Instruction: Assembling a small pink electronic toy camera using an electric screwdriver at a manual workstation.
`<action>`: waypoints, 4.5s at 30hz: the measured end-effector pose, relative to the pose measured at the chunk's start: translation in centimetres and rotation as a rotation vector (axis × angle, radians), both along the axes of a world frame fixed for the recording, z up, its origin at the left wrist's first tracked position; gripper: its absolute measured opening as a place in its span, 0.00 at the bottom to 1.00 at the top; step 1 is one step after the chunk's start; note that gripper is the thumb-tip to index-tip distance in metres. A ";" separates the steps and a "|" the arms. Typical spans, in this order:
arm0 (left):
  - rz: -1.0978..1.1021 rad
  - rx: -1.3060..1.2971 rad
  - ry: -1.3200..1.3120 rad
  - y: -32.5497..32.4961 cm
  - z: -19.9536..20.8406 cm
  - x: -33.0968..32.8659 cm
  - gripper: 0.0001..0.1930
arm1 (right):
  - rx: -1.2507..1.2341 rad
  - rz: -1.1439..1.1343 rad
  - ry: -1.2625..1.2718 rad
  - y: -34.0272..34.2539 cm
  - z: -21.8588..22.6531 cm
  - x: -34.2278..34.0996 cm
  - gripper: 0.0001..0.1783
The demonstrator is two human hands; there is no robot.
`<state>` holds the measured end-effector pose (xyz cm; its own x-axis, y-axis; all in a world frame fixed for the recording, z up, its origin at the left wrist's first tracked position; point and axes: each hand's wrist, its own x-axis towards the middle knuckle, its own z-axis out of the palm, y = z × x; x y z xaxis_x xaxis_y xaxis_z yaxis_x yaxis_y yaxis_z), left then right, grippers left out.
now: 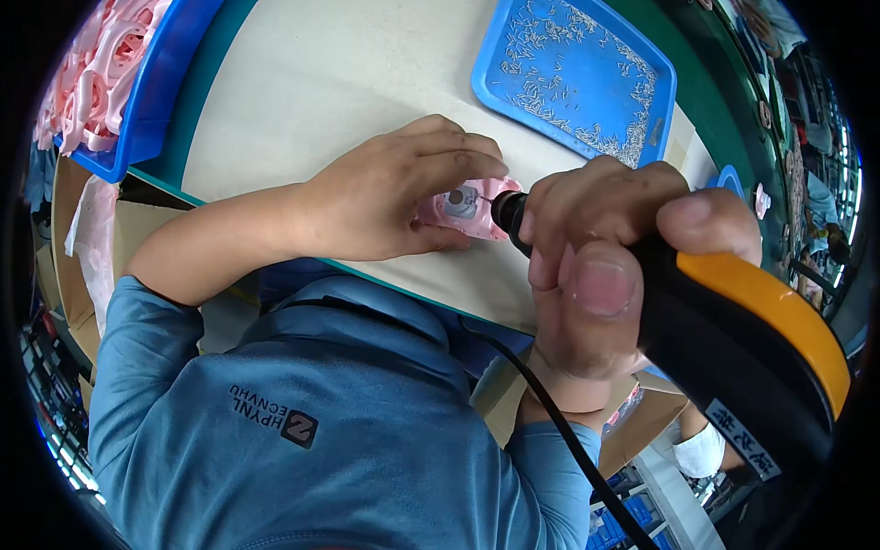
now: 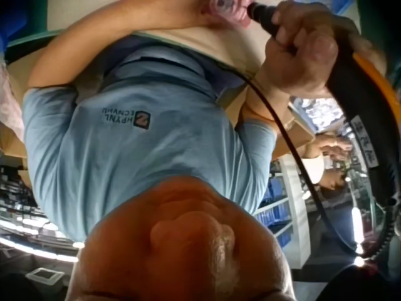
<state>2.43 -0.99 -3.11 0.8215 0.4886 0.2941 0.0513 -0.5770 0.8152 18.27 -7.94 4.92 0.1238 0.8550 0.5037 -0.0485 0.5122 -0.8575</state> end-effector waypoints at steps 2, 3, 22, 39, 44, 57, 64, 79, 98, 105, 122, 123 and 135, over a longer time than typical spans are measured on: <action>-0.011 0.001 -0.015 0.1 0.1 0.1 0.27 | -0.003 -0.028 -0.034 -0.2 0.1 -0.1 0.18; -0.011 0.000 -0.009 0.0 0.1 0.1 0.28 | 0.001 -0.031 -0.045 -0.2 0.1 -0.2 0.18; -0.053 0.007 0.028 0.2 0.2 0.4 0.33 | 0.132 -0.342 0.101 6.2 -2.2 6.9 0.22; 0.204 0.094 -0.338 1.8 0.6 0.1 0.10 | 0.038 0.161 0.237 2.7 4.4 1.1 0.12; 0.210 0.039 -0.369 1.7 1.0 -0.3 0.07 | 0.041 0.112 0.212 2.3 4.7 0.6 0.13; 0.142 -0.049 -0.239 1.5 0.9 -0.5 0.11 | 0.075 0.044 0.167 1.9 3.7 -0.4 0.16; -0.006 0.013 -0.074 0.4 -0.1 -0.4 0.29 | 0.084 -0.039 0.075 0.4 2.8 -1.1 0.21; -0.065 0.046 -0.056 -0.1 -0.2 0.0 0.25 | -0.043 0.047 0.000 -0.9 1.1 -1.1 0.19; -0.093 0.029 -0.059 -0.3 0.0 -0.1 0.24 | 0.050 0.098 -0.204 -1.5 0.4 -2.5 0.16; -0.019 0.110 -0.006 0.2 0.2 -0.6 0.23 | 0.048 0.161 0.139 -3.9 3.5 1.1 0.32; -0.103 -0.152 0.034 0.6 0.8 0.0 0.16 | -0.773 -0.647 -0.185 10.3 -4.6 25.0 0.22; -0.121 -0.121 0.007 0.7 0.5 0.3 0.15 | -0.809 -0.705 -0.166 10.2 -5.4 27.0 0.22; -0.136 -0.058 0.037 0.8 1.0 0.2 0.10 | -0.385 -0.073 0.135 -4.8 -2.7 35.1 0.24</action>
